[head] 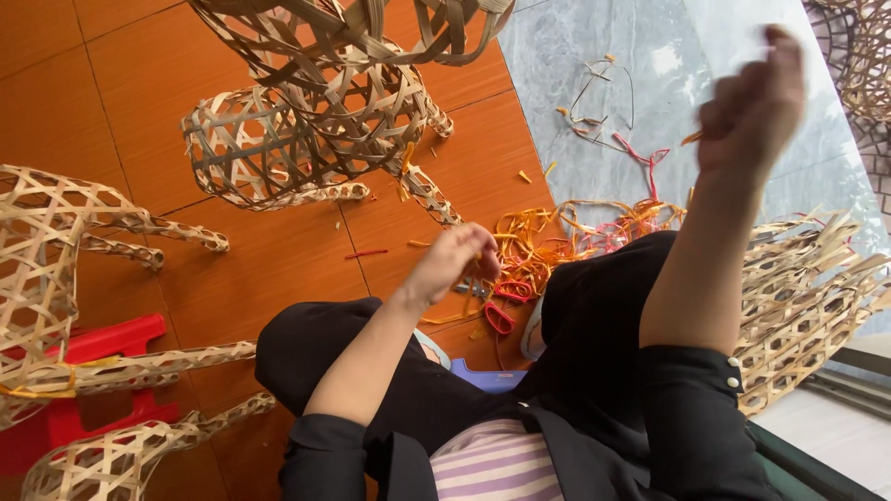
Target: Assembling bamboo animal sculptures by tying strips with plastic ties and trimming with scissors
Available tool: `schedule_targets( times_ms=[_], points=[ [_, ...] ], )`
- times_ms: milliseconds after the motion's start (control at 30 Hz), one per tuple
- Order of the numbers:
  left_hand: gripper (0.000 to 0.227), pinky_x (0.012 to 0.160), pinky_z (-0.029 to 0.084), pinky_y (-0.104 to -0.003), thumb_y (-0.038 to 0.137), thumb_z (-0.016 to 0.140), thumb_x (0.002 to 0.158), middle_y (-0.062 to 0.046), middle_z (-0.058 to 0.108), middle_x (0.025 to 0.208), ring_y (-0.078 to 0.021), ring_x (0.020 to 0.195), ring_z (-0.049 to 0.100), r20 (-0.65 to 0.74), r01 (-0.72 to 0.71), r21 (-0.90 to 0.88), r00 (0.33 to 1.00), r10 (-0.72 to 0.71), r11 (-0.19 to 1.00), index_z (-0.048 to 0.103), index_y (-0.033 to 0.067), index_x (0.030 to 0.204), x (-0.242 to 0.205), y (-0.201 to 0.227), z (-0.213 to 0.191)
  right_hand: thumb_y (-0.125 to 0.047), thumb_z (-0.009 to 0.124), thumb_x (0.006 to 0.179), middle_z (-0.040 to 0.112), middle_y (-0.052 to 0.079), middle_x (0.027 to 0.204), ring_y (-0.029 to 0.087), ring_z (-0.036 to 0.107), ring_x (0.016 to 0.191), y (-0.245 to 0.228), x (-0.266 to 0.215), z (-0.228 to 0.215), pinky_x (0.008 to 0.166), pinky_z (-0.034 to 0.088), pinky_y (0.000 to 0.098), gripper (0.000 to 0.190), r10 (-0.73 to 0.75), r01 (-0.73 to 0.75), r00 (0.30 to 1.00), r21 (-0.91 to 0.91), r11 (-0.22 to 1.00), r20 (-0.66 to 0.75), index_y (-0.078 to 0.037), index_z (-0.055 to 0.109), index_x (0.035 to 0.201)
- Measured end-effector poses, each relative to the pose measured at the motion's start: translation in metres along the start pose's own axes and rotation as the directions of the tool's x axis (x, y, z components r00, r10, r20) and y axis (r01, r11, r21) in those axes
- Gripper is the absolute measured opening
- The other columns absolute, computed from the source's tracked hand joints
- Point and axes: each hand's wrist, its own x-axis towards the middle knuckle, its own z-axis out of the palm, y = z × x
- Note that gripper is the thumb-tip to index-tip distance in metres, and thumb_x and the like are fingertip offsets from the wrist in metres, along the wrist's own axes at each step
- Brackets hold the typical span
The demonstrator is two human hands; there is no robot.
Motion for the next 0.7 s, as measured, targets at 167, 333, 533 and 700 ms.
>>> schedule_targets(
  times_ms=[167, 333, 533, 700],
  points=[
    [0.025, 0.104, 0.064, -0.047, 0.027, 0.047, 0.12, -0.021, 0.078, 0.119, -0.0306, 0.118, 0.077, -0.106, -0.208, -0.413, 0.978, 0.18, 0.887, 0.062, 0.0077, 0.124, 0.002, 0.01, -0.013, -0.018, 0.057, 0.108, 0.052, 0.011, 0.075, 0.03, 0.052, 0.067, 0.037, -0.072, 0.082, 0.056, 0.043, 0.0402, 0.022, 0.334, 0.167, 0.841, -0.791, 0.589, 0.426, -0.01, 0.075, 0.117],
    [0.02, 0.108, 0.062, -0.048, 0.025, 0.05, 0.12, -0.024, 0.079, 0.125, -0.0303, 0.123, 0.076, -0.253, -0.404, -0.407, 0.912, 0.323, 0.819, 0.059, 0.0085, 0.125, -0.001, 0.021, -0.008, -0.047, 0.076, 0.098, 0.068, 0.018, 0.14, 0.043, 0.071, 0.12, 0.074, -0.126, 0.109, 0.097, 0.058, 0.0568, 0.039, 0.48, 0.759, 0.576, -0.651, -0.013, 0.662, -0.019, 0.08, 0.125],
    [0.02, 0.105, 0.062, -0.037, 0.029, 0.053, 0.118, -0.019, 0.081, 0.122, -0.0229, 0.121, 0.077, -0.417, -0.592, -0.287, 0.785, 0.458, 0.753, 0.061, 0.0119, 0.122, -0.001, 0.034, -0.012, -0.056, 0.069, 0.103, 0.085, 0.018, 0.1, 0.041, 0.08, 0.1, 0.076, -0.174, 0.138, 0.094, 0.062, 0.0546, 0.052, 0.69, 0.286, 0.23, -0.726, 0.626, 0.686, -0.008, 0.082, 0.119],
    [0.022, 0.101, 0.064, -0.041, 0.029, 0.05, 0.12, -0.02, 0.081, 0.121, -0.0252, 0.119, 0.077, -0.42, -0.609, -0.257, 0.77, 0.481, 0.751, 0.061, 0.0107, 0.125, -0.003, 0.034, -0.022, -0.028, 0.076, 0.104, 0.081, 0.004, 0.079, 0.014, 0.075, 0.08, 0.092, -0.171, 0.135, 0.078, 0.064, 0.0336, 0.017, 0.569, 0.094, 0.356, -0.634, 0.768, 0.741, -0.012, 0.082, 0.102]
  ],
)
